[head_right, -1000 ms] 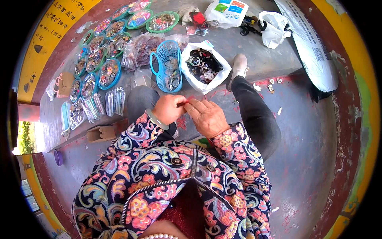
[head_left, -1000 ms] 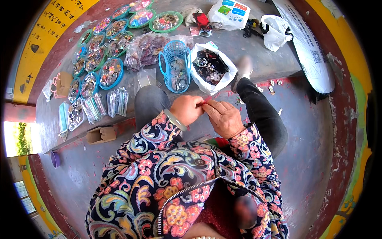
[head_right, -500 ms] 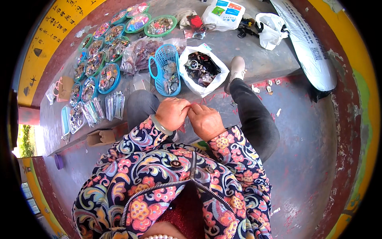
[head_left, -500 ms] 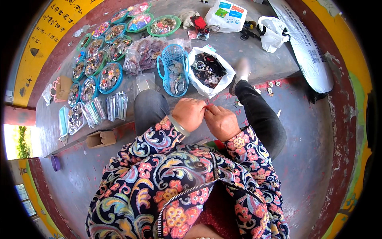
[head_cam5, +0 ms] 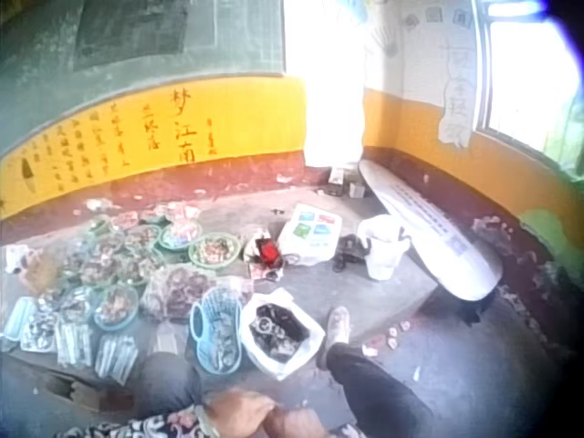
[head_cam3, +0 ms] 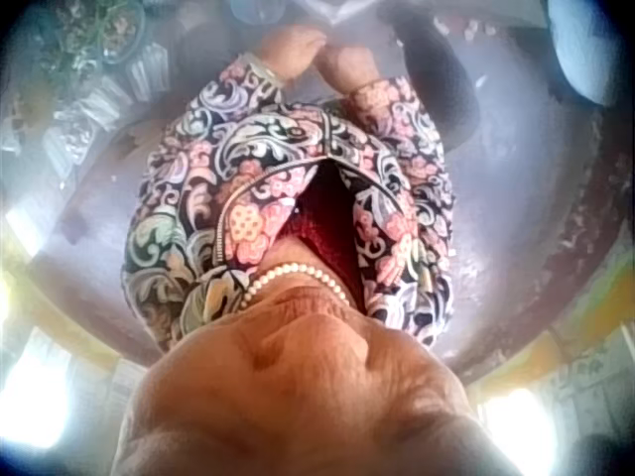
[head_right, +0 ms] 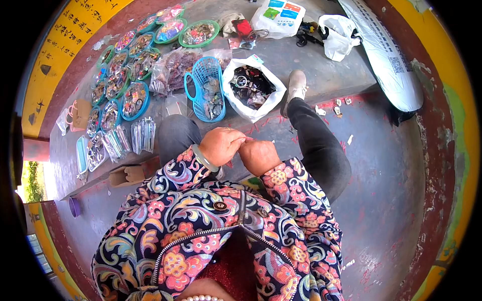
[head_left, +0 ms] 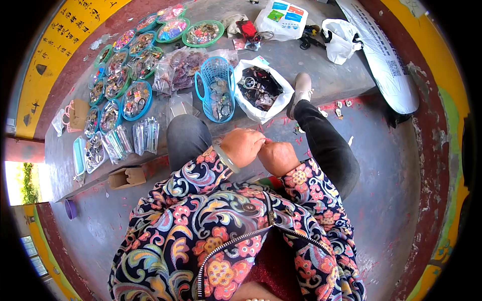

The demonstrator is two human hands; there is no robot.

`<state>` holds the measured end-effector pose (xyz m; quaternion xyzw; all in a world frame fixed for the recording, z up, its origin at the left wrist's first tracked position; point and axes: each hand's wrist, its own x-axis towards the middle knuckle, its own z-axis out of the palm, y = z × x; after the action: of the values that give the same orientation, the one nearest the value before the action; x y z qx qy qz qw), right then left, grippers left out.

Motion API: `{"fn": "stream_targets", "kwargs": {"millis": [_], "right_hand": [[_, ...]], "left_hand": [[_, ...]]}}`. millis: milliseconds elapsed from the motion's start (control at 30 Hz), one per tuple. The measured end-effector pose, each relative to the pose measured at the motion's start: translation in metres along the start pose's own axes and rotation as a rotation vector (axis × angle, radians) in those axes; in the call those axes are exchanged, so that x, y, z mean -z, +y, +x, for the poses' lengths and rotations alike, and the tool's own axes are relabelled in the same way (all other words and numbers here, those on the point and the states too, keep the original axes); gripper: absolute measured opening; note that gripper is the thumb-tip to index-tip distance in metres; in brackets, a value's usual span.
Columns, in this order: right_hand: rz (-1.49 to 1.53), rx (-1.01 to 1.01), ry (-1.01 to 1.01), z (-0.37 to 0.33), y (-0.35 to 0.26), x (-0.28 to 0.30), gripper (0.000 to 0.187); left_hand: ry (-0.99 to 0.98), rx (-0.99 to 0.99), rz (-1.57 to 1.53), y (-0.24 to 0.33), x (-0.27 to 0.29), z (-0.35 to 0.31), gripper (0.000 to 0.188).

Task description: The person sits on the floor and assembles keychains by hand. They pick up small metal charms and red elastic bands, thread the bands through the charms, and tie them into loops. The person handles the items one at a time, occasionally picking up new charms from a nearby white bag.

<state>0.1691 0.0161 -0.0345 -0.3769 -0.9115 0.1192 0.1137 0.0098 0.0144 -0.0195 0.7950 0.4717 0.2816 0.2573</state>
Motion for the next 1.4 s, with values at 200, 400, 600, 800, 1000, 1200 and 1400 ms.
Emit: {"fn": "stream_targets", "kwargs": {"millis": [200,400,600,800,1000,1200,1400], "right_hand": [[0.88,-0.541,0.124,0.009,0.013,0.013,0.023],[1.698,-0.76,0.11,0.009,0.02,0.024,0.028],[1.741,-0.621,-0.087,0.01,0.014,0.032,0.033],[1.832,-0.548,-0.232,0.009,0.018,0.034,0.037],[1.917,-0.5,-0.221,0.008,0.019,0.036,0.035],[1.883,-0.506,-0.287,0.006,0.02,0.038,0.037],[1.891,-0.517,-0.325,0.007,0.019,0.038,0.037]], "left_hand": [[0.181,0.219,-0.389,-0.009,0.018,0.003,0.031],[0.072,0.658,-1.173,-0.03,0.026,-0.003,0.028],[-0.05,0.617,-1.194,-0.026,0.025,-0.004,0.023],[-0.116,0.485,-1.22,-0.024,0.028,-0.006,0.026],[-0.178,0.36,-1.248,-0.012,0.027,-0.008,0.039],[-0.234,0.366,-1.163,-0.02,0.025,-0.01,0.045],[-0.21,0.333,-1.193,-0.011,0.025,-0.011,0.044]]}}
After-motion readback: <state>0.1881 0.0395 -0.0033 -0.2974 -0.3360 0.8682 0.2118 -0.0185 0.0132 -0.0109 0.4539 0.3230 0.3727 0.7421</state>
